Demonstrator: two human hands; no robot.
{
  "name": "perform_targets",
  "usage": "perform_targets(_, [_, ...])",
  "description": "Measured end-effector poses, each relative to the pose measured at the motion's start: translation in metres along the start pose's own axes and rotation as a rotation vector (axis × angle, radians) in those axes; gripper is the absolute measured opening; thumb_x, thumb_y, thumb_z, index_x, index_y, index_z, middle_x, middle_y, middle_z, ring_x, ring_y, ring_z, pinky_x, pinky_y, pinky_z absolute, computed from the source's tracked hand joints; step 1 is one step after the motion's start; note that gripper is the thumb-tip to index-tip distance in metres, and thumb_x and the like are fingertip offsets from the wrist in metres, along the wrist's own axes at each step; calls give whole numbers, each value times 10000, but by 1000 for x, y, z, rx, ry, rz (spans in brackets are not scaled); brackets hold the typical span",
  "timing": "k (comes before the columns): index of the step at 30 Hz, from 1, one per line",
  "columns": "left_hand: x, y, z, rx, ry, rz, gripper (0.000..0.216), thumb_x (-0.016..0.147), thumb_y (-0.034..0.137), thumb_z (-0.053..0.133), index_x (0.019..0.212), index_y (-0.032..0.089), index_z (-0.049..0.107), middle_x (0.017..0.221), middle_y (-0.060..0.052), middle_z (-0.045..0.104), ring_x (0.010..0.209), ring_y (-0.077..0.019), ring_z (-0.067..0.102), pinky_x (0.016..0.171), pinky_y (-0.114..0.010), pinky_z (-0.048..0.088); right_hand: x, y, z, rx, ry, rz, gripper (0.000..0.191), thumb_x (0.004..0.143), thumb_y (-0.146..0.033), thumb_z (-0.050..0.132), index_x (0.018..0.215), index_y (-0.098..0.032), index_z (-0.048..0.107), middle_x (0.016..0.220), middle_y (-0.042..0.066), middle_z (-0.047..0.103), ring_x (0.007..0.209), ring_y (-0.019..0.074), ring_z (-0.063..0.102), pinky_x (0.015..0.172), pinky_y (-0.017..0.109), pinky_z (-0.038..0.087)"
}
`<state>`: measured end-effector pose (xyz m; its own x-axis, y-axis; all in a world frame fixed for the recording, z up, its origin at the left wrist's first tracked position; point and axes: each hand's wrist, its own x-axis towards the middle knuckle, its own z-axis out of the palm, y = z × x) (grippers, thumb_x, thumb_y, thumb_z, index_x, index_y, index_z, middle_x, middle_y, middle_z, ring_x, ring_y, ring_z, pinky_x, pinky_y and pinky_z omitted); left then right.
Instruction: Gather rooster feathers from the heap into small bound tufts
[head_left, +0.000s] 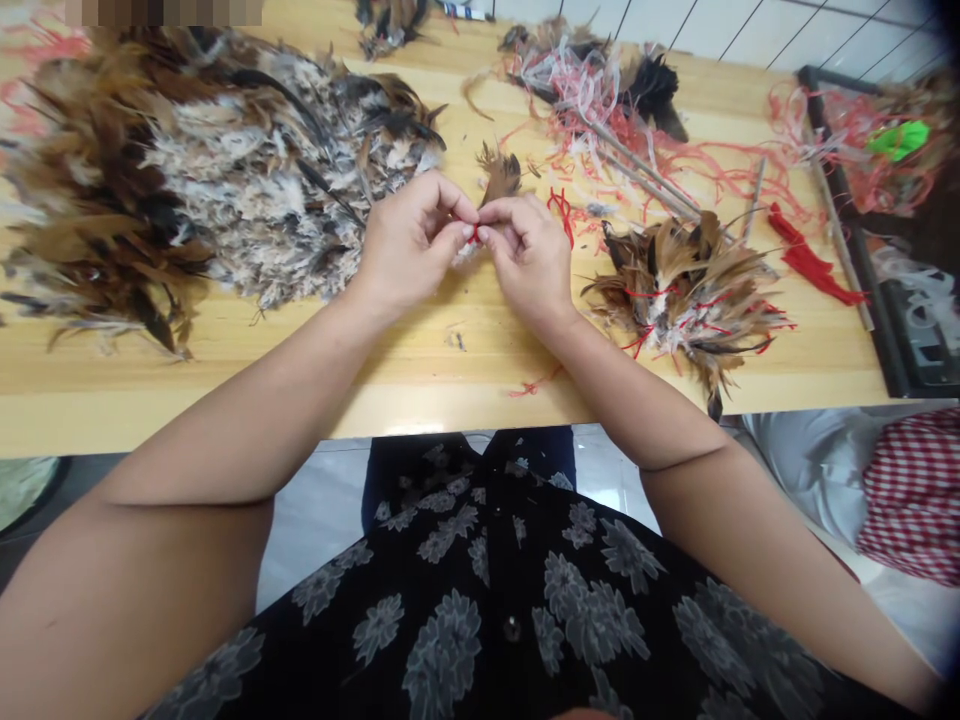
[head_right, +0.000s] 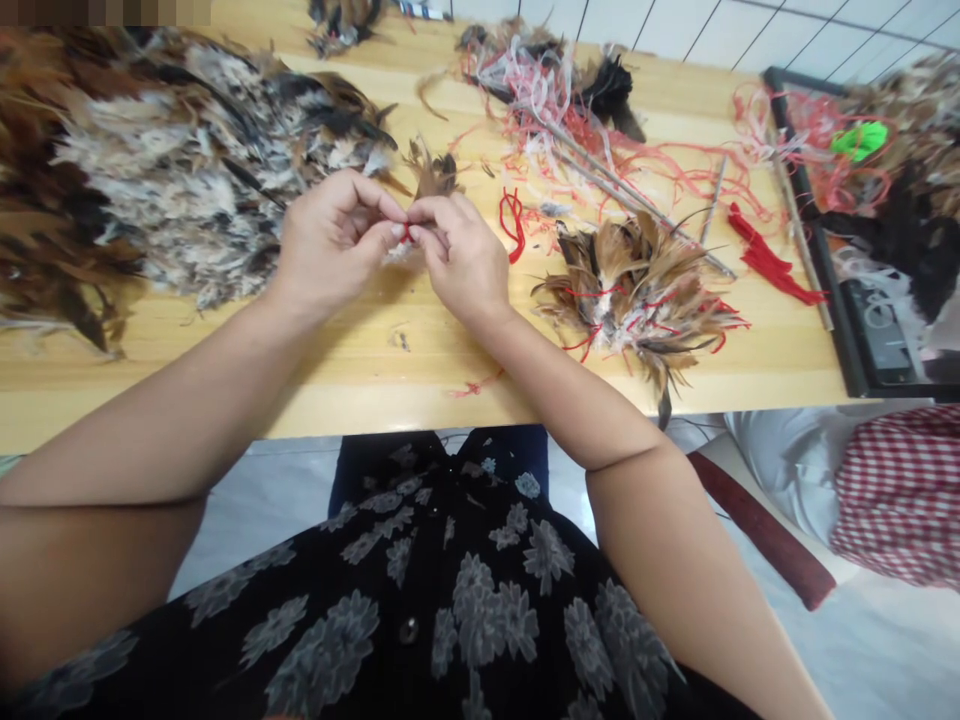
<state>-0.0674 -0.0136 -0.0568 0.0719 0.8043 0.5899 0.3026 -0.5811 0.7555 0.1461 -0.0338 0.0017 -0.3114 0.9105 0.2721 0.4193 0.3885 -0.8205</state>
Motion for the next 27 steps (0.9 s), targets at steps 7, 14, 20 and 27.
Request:
perform_targets(7, [0,-8,1,1,28,-1,811,912,1172,859,1128,391,842,941,-57,830,756,-308,739,710,-545,618,-1,-4,-3,-18,-15,19,131,1208,-223,726,1091,-283,733,1273,83,789,1395,284,770,1383,455,637])
perform_targets(14, [-2,-20,-2,-34,-35,-69,818,936,1167,865,1109,370,794,966,-56,854,830,-320,789,804,-596,686,1,5,-1,23,-56,68,164,1194,-183,672,1088,-288,604,1325,90,727,1434,294,724,1360,452,604])
perform_targets(20, [-3,-43,-6,-130,-81,-164,968,791,1250,903,1008,338,666,876,-69,818,866,-374,837,863,-675,724,7,19,-1,37,-51,129,213,1184,-146,658,1057,-295,572,1280,93,736,1362,286,696,1366,452,596])
perform_targets(27, [-12,-36,-17,-5,-96,-230,689,1095,990,852,1104,318,702,885,-60,804,908,-386,874,1002,-688,696,12,38,-4,22,-44,154,258,1210,-181,648,1035,-303,504,1179,57,681,1249,256,701,1326,450,609])
